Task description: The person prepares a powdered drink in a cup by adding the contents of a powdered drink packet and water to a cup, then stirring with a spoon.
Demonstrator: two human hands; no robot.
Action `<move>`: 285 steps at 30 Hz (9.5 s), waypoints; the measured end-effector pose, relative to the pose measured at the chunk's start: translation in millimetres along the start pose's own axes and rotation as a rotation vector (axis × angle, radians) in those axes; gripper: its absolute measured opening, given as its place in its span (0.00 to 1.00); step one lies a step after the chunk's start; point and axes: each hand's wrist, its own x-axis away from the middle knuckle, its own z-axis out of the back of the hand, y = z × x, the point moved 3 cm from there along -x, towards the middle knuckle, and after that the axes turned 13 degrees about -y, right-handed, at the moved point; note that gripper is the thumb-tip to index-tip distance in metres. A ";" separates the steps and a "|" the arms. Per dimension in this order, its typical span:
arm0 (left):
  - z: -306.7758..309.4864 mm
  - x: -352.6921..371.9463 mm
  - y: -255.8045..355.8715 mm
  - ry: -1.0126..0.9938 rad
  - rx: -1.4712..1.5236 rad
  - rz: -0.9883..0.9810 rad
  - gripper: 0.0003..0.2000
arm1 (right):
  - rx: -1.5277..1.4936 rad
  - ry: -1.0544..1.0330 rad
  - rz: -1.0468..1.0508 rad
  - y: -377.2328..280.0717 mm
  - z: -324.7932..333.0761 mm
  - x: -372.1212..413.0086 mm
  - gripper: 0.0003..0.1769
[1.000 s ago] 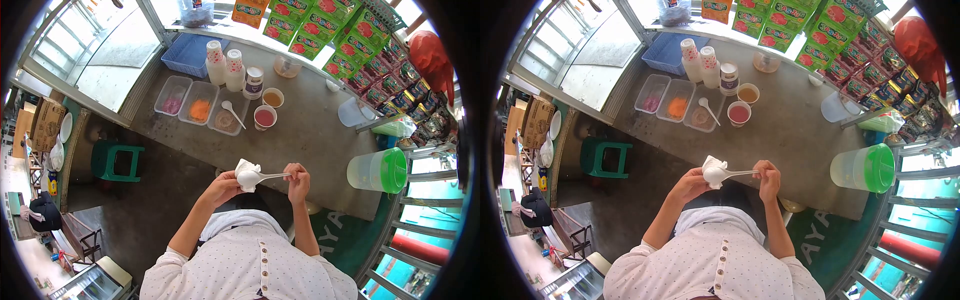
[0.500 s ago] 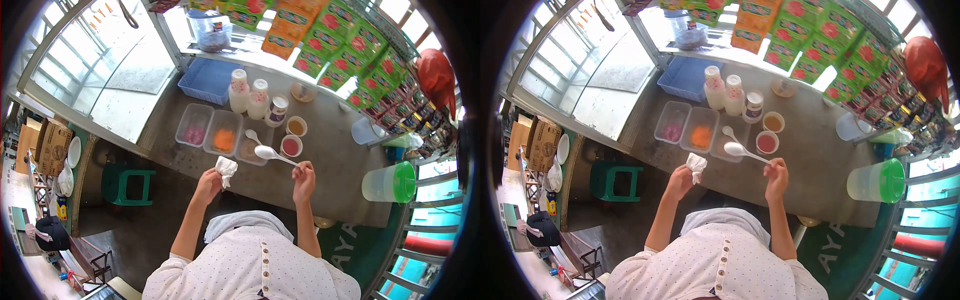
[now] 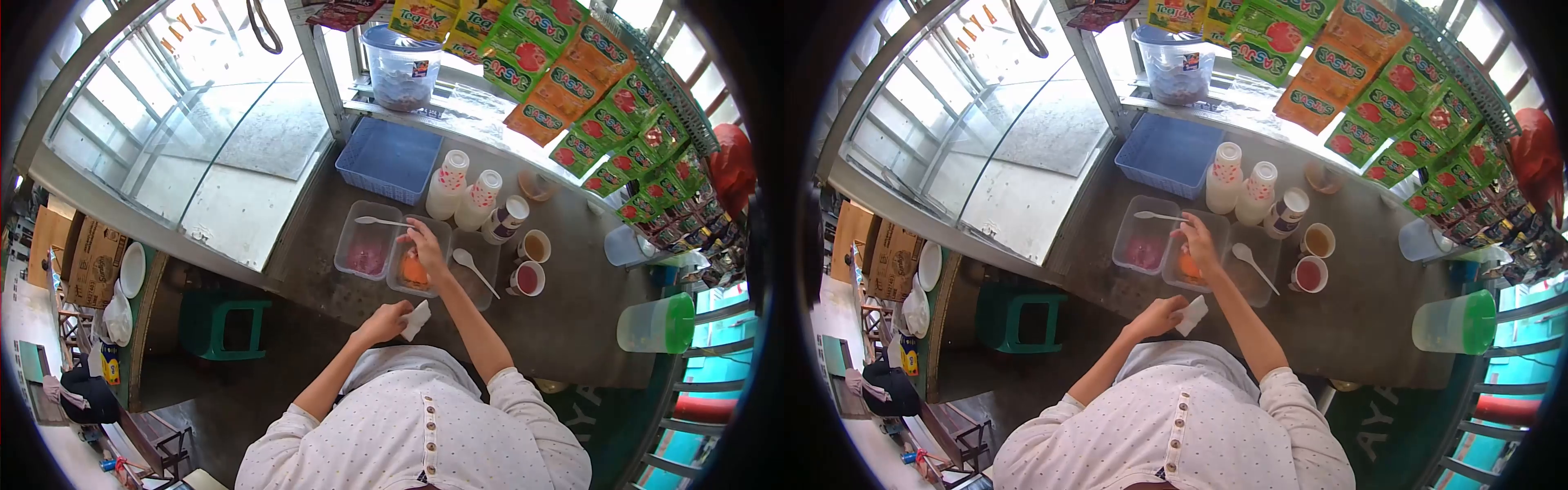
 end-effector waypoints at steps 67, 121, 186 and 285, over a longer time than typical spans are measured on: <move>12.1 -54.7 119.3 -0.303 1.546 -0.334 0.32 | 0.260 0.071 0.814 -146.3 21.8 153.9 0.42; 45.1 -32.2 17.2 0.204 1.251 -0.128 0.12 | 1.059 0.459 0.259 -81.8 135.9 59.9 0.46; 31.4 -3.5 94.7 -0.073 0.530 -0.319 0.39 | 0.541 0.088 0.580 -103.9 -17.0 117.9 0.16; 43.5 2.2 121.2 0.099 0.316 -0.400 0.36 | 0.558 0.116 0.651 -109.7 8.5 132.0 0.07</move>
